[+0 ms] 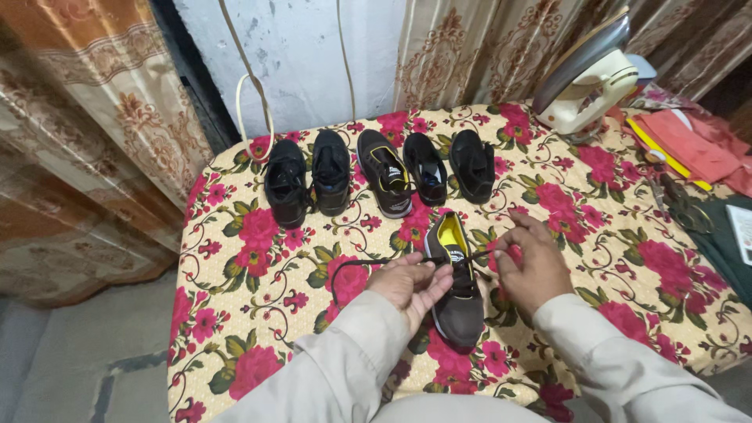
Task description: The person removes a shoelace from a black sneaker, then threads and ties the lace back into the same shoe. The person repeats the process on a second black sneaker, threading the lace through the eyelets and tying a bow.
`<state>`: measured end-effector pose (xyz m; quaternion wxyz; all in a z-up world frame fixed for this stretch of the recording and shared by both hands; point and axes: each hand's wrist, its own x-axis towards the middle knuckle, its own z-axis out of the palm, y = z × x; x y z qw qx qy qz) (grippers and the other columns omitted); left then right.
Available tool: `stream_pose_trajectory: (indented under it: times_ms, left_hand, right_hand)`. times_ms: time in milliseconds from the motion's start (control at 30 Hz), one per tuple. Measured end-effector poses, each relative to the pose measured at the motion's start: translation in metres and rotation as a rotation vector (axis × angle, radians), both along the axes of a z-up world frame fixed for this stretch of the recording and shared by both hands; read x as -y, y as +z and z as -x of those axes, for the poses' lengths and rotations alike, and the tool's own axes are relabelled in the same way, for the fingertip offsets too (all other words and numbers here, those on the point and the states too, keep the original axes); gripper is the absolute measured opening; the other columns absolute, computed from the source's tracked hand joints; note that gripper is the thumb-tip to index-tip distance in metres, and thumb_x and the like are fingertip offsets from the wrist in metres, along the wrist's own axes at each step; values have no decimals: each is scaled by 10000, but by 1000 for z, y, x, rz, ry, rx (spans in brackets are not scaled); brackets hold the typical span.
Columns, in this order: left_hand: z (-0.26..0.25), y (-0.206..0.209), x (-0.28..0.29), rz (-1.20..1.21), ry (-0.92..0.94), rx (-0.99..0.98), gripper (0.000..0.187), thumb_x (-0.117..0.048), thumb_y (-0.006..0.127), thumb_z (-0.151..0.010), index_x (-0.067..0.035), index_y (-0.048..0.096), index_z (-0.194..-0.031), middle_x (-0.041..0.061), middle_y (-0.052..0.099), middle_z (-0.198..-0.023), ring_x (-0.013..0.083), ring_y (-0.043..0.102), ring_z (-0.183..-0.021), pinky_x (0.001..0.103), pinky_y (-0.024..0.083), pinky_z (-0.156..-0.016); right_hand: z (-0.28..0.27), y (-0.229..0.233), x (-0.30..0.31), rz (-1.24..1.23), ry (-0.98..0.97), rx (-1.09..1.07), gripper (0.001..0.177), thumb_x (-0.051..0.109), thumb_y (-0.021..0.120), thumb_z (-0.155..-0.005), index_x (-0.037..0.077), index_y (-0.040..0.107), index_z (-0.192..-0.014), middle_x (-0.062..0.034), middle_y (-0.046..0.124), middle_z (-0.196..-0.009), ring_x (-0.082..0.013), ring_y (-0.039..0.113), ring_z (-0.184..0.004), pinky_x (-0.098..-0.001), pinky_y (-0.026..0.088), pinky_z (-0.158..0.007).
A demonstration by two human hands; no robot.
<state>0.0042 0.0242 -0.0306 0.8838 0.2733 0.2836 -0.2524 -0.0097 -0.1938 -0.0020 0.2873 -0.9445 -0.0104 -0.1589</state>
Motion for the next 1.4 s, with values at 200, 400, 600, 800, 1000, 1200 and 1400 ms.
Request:
stream_pose_trajectory:
  times_ms: [200,400,600,800,1000,1200,1400]
  left_hand:
    - [7,6,0,-81,-47,6,409,112,542,-916,-4,486,-1305,200,634,-1131,338,743,-991,448,659,-836]
    - [23,2,-7,-300,-172,-88,317,22,542,-923,-93,592,-1214,100,650,-904,209,685,-763,414,627,-679]
    - [41,-10,-11,-385,-260,-132,294,-31,589,-896,-147,630,-1163,39,645,-861,151,651,-692,361,578,-585]
    - [44,-12,-15,-389,-250,-134,287,-13,594,-894,-143,639,-1146,31,642,-862,147,646,-689,358,572,-571]
    - [46,-11,-17,-391,-261,-121,239,-46,604,-910,-134,646,-1129,28,652,-873,136,643,-673,348,569,-565]
    - [45,-16,-12,-444,-246,-26,184,-48,649,-897,-104,668,-1070,41,640,-807,163,627,-665,366,523,-563]
    - [21,24,18,-965,-290,949,266,-169,732,-873,-64,723,-1117,63,756,-961,181,732,-898,325,589,-856]
  right_hand:
    - [4,8,25,-7,-114,10,70,128,723,-842,78,697,-883,-155,600,-1418,-337,609,-1244,-405,498,-984]
    - [3,17,43,20,-129,84,72,153,744,-833,101,714,-873,-130,642,-1379,-313,627,-1238,-403,476,-1048]
    - [1,28,55,23,-139,136,95,168,759,-835,109,726,-902,-138,635,-1383,-319,611,-1250,-412,467,-1055]
    - [-3,46,63,66,-128,212,104,175,768,-858,115,724,-930,-133,640,-1400,-308,613,-1271,-405,459,-1089]
    - [-1,64,64,102,-146,223,111,165,775,-854,108,726,-935,-122,649,-1396,-309,606,-1284,-403,450,-1105]
    - [12,89,54,149,-82,260,111,161,768,-872,96,722,-950,-134,625,-1447,-316,586,-1319,-406,439,-1118]
    - [17,114,33,33,115,88,121,148,743,-846,87,721,-949,-94,655,-1212,-232,628,-1162,-345,510,-952]
